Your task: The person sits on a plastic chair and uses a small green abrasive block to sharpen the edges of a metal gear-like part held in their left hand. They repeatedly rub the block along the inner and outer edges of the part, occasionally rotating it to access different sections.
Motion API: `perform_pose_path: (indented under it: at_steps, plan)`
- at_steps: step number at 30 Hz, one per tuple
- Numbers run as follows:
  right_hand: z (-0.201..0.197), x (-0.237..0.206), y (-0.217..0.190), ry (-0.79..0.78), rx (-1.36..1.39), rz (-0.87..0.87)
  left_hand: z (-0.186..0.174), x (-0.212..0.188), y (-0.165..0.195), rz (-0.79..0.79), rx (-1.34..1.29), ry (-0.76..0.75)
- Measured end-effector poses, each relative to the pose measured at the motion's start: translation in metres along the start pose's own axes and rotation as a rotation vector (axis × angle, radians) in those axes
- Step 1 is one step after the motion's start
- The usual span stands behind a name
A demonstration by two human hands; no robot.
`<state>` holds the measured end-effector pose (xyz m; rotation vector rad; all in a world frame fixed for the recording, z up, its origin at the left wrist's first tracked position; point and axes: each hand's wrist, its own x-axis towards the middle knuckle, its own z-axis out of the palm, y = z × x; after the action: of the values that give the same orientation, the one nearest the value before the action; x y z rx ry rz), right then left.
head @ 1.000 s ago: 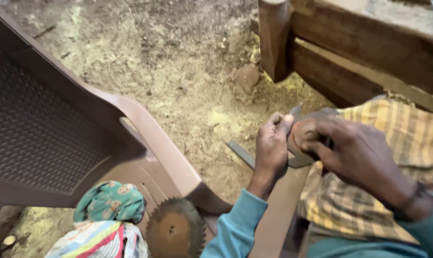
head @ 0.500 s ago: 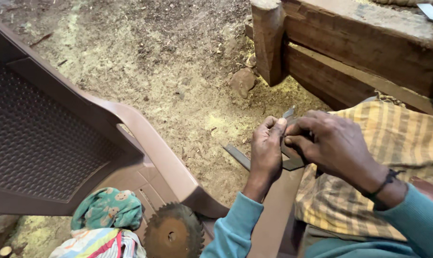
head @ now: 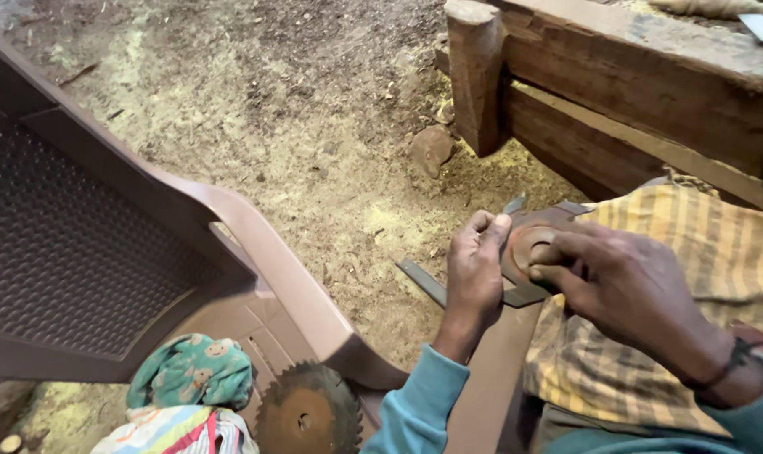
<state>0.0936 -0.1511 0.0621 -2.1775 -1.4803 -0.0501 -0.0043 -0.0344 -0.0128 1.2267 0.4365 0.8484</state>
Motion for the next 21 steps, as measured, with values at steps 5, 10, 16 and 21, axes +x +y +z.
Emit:
perform_pose_path:
  at_steps: [5, 10, 16, 21]
  plan:
    - [0.001, 0.004, -0.003, -0.003, -0.015, -0.023, 0.001, -0.002, 0.006, -0.074, -0.024, -0.017]
    - [-0.005, 0.001, -0.007, -0.032, 0.025, 0.053, 0.001, -0.001, 0.005, -0.005, 0.054, -0.002]
    - [0.005, 0.004, -0.001, -0.02, -0.025, 0.012, 0.0, -0.001, 0.002, -0.021, 0.011, -0.013]
    - [0.005, 0.001, 0.004, -0.021, 0.037, 0.015, -0.001, -0.002, 0.005, -0.032, 0.004, -0.016]
